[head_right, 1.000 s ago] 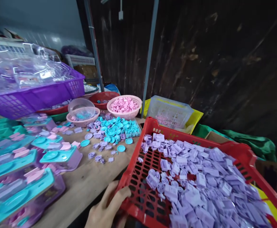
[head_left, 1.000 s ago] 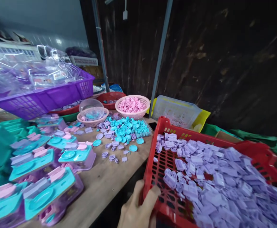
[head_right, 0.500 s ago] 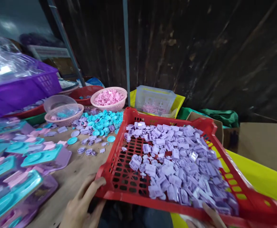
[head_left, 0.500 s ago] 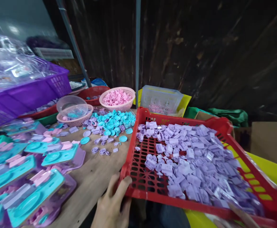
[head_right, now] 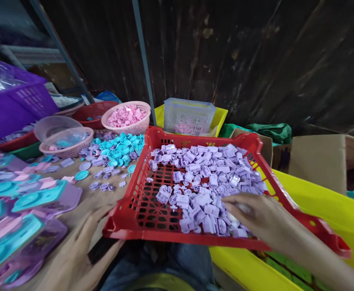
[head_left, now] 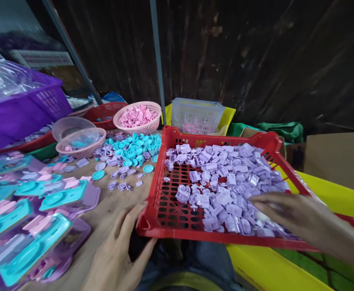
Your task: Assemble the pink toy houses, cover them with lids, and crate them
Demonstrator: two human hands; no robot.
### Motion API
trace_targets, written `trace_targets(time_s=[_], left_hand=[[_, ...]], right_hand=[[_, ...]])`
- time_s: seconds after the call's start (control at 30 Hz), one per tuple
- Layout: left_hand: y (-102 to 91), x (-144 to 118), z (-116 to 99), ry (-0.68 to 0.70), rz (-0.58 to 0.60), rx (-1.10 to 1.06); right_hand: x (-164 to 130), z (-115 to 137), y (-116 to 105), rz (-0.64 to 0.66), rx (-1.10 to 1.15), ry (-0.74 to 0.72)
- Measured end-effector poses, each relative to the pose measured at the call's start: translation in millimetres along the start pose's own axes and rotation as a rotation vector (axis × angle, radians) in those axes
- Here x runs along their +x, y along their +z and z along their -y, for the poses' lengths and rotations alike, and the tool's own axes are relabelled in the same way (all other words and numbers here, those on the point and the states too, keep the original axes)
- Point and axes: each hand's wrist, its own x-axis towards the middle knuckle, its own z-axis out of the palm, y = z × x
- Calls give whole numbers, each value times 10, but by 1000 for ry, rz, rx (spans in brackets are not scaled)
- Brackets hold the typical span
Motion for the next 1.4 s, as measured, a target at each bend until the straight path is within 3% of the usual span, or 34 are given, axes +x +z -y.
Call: trace_targets(time_s=[0.13, 0.2, 0.27, 0.33, 0.43, 0.5, 0.6, 0.7, 0.8, 1.07, 1.2, 1.3, 1.4], left_hand=[[-324, 249, -105, 107, 8, 68], [-418, 494, -251, 136, 26, 16], [-393, 815, -436, 183, 82, -37], [-244, 1171, -623, 284, 221, -49], [124, 1654, -858, 441, 494, 113], [386, 1889, -965, 508, 680, 254], [706, 2096, -1032, 517, 812, 337], [895, 2186, -1014, 517, 836, 361], [967, 2224, -969, 540, 824, 381], [830, 2279, -834, 523, 812, 470], [793, 2240, -749, 488, 746, 502], [835, 2212, -744, 568, 686, 448], [920, 2224, -801, 680, 648, 366]], right_hand=[[789, 229, 105, 76, -244, -241], [1030, 290, 260, 134, -411, -249], [1186, 329, 385, 176, -539, -208], [1280, 348, 450, 205, -581, -187], [1335, 328, 454, 243, -586, -192], [1333, 280, 417, 253, -579, -193], [1321, 182, 328, 242, -544, -181], [1336, 117, 259, 256, -479, -182], [1365, 113, 290, 279, -417, -209], [1396, 162, 455, 263, -336, -194], [1420, 190, 295, 271, -285, -133], [1414, 126, 77, 241, -238, -63], [1346, -51, -181, 296, -222, -21]])
